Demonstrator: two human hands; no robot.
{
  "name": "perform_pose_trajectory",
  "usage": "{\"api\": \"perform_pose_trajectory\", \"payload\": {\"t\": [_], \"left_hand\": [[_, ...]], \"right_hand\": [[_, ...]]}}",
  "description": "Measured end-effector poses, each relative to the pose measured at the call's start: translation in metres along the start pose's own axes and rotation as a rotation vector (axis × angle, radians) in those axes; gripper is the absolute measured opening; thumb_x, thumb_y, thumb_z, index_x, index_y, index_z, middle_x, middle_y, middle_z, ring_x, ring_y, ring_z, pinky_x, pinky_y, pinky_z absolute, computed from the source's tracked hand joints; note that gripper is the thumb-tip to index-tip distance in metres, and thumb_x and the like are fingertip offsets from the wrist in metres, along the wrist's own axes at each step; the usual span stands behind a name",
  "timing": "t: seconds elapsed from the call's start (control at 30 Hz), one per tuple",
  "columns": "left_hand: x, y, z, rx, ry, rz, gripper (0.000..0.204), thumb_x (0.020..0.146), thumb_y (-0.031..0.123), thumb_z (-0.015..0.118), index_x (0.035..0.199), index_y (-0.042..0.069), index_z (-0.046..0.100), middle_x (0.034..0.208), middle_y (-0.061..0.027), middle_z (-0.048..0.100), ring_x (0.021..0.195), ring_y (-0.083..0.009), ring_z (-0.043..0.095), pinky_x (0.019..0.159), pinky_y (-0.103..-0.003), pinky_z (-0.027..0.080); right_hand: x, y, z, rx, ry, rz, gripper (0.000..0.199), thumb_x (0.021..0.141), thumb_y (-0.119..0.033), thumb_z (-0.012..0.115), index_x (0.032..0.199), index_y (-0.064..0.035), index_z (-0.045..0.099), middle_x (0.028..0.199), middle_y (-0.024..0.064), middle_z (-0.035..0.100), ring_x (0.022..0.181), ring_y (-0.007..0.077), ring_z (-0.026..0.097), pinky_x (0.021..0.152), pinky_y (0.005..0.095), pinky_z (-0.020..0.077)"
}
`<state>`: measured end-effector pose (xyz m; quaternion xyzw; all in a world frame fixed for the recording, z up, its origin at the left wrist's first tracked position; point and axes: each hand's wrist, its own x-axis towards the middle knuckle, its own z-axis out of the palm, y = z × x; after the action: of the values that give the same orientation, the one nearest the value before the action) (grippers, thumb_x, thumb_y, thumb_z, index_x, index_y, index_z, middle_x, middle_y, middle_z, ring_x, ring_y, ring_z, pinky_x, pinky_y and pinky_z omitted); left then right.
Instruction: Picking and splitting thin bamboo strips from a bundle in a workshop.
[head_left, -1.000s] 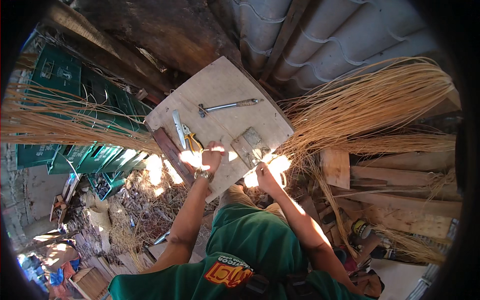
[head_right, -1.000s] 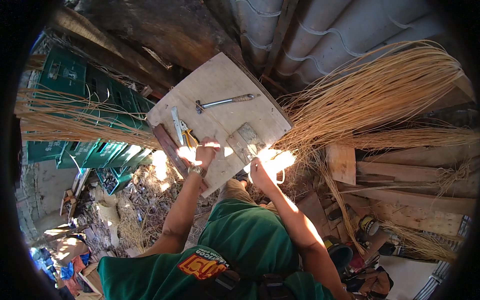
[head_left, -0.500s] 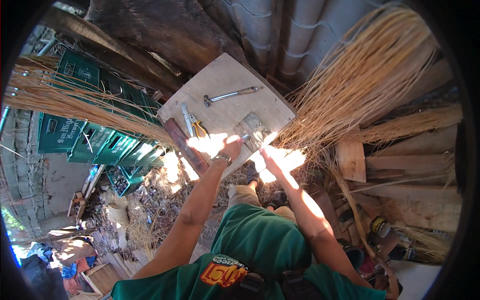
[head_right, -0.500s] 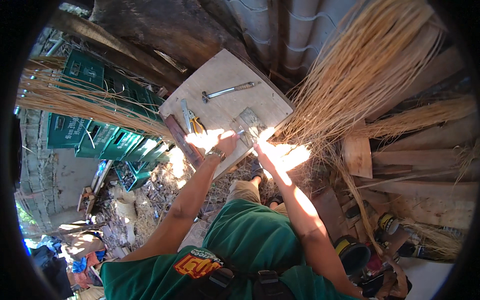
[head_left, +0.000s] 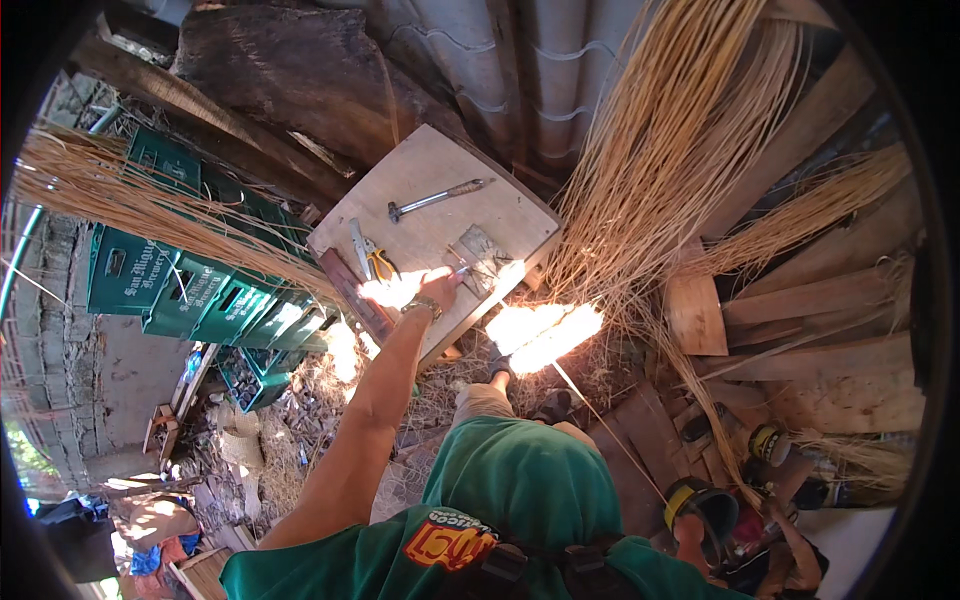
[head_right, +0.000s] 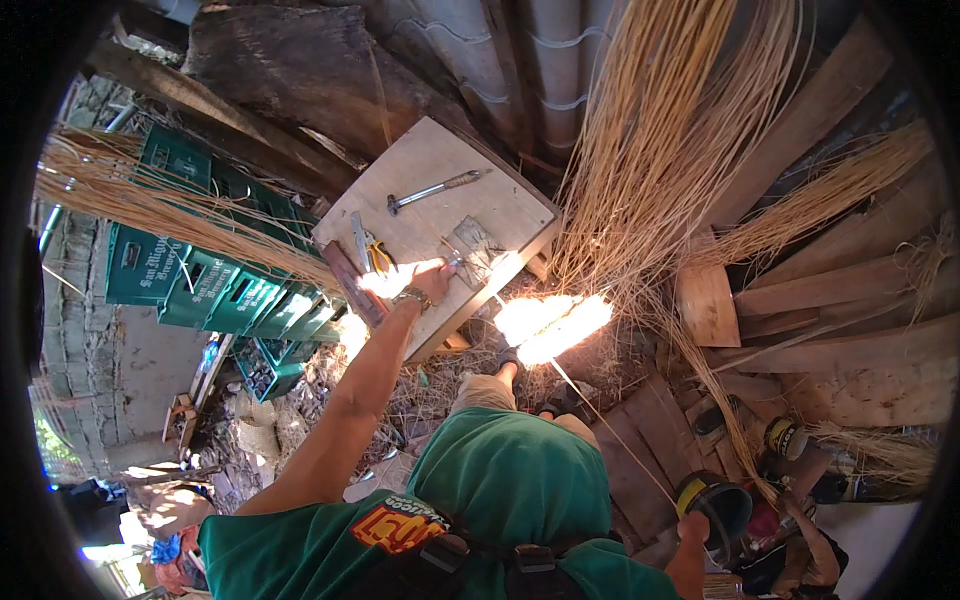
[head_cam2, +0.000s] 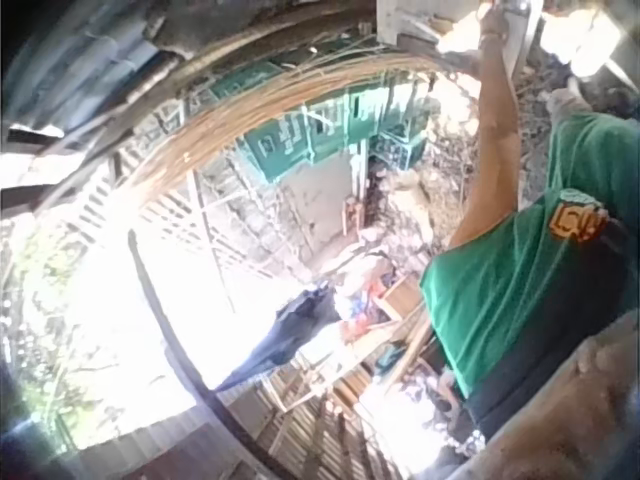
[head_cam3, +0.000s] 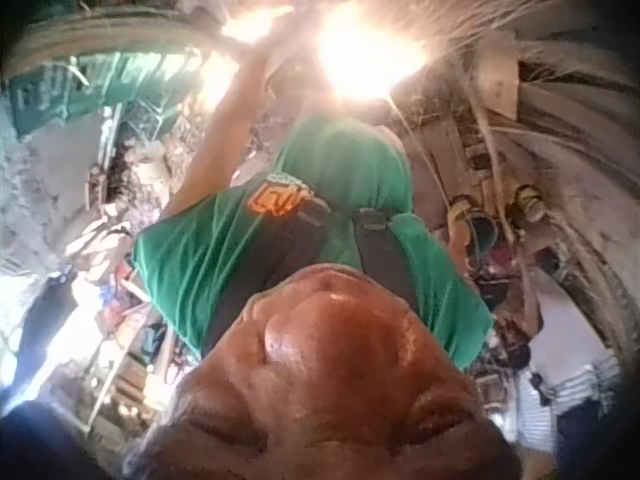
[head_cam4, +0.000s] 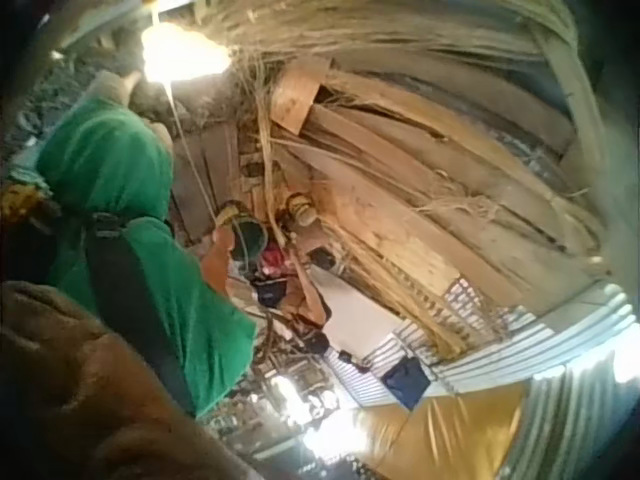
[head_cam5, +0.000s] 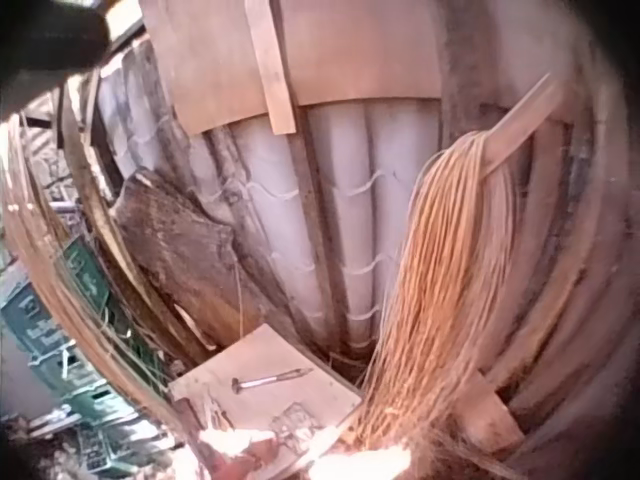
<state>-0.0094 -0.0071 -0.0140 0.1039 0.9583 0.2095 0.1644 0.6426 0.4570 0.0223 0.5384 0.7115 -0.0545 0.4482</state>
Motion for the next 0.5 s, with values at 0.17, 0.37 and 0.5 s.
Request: {"api": "perform_pose_trajectory", "payload": {"t": [0.17,0.37,0.5], "left_hand": [[-0.003,-0.015,-0.001,0.021,-0.023,-0.020,0.029,0.092,0.034,0.051,0.086,0.007,0.062,0.070,-0.0130,0.063,0.070,-0.0286,0.063,0.068,-0.040,0.049],[0.006,0.002,0.009,0.049,0.018,0.030,0.029,0.092,0.035,0.053,0.088,0.009,0.063,0.064,-0.0094,0.062,0.061,-0.0249,0.062,0.062,-0.039,0.049],[-0.001,0.007,-0.004,0.132,0.014,-0.009,0.028,0.093,0.036,0.051,0.094,0.011,0.063,0.073,-0.0119,0.065,0.070,-0.0298,0.064,0.067,-0.042,0.049]], "right_hand": [[0.008,-0.224,-0.048,0.100,-0.043,-0.630,0.064,0.081,-0.044,0.063,0.131,-0.0058,0.050,0.122,0.0169,0.060,0.114,0.0341,0.056,0.094,0.0434,0.0441],[-0.064,-0.549,-0.110,0.587,0.272,-1.977,0.026,0.097,-0.021,0.042,0.099,-0.0026,0.061,0.091,0.0126,0.063,0.079,0.0292,0.061,0.076,0.0401,0.0503],[-0.171,-0.602,-0.162,0.532,0.116,-1.374,0.025,0.092,-0.024,0.049,0.095,-0.0041,0.063,0.090,0.0131,0.063,0.078,0.0270,0.060,0.074,0.0410,0.0491]]}}
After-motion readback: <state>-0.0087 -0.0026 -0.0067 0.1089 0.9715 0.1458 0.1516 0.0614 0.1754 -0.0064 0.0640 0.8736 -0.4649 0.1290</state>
